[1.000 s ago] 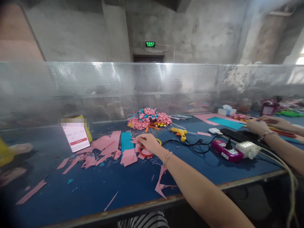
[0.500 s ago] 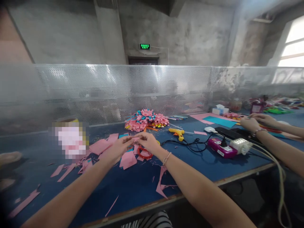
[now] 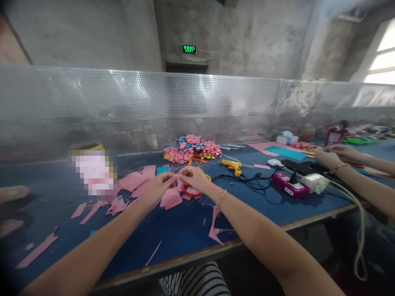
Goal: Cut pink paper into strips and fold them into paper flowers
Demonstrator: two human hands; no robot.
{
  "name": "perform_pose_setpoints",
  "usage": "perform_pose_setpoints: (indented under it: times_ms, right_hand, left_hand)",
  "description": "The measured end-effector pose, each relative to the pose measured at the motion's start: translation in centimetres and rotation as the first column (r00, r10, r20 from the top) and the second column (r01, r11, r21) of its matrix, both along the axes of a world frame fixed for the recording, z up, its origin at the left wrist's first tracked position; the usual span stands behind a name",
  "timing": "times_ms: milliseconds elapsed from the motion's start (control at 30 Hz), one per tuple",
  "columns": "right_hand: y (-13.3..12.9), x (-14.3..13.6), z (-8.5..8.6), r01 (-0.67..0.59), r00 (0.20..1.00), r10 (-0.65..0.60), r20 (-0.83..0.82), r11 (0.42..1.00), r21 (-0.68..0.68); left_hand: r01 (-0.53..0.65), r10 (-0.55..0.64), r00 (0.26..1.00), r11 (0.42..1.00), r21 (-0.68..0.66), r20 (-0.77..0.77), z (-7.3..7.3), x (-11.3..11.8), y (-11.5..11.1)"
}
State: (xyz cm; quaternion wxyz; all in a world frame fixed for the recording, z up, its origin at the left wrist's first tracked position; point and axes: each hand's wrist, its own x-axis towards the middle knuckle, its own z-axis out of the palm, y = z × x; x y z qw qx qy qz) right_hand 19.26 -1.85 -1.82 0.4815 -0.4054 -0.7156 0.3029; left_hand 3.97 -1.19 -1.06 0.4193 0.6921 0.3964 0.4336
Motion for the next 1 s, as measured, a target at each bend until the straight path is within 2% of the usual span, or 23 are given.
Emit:
perform_pose_setpoints:
  times_ms: [333, 633, 833, 1000]
  right_hand:
    - [0.10, -0.08, -0.31, 0.011, 0.999, -0.014, 0.042, 0.998, 0.057]
    - [-0.13, -0.07, -0.06, 0.042, 0.996, -0.046, 0.074, 0.998, 0.047]
    - [-0.01, -0.05, -0.15, 0.054, 0.991, -0.062, 0.117, 0.996, 0.070]
    - [-0.04, -0.09, -0.16, 0.084, 0.988, -0.096, 0.118, 0.991, 0.104]
  left_hand:
    - [0.039, -0.038, 0.998, 0.999, -0.019, 0.045, 0.03, 0.03, -0.19]
    - [0.041, -0.041, 0.999, 0.998, 0.037, -0.010, -0.57, -0.27, 0.38]
    - [0.025, -0.022, 0.999, 0.996, 0.081, -0.044, -0.45, -0.32, 0.39]
    - [0.019, -0.020, 0.999, 1.000, 0.025, 0.031, -0.38, 0.04, 0.12]
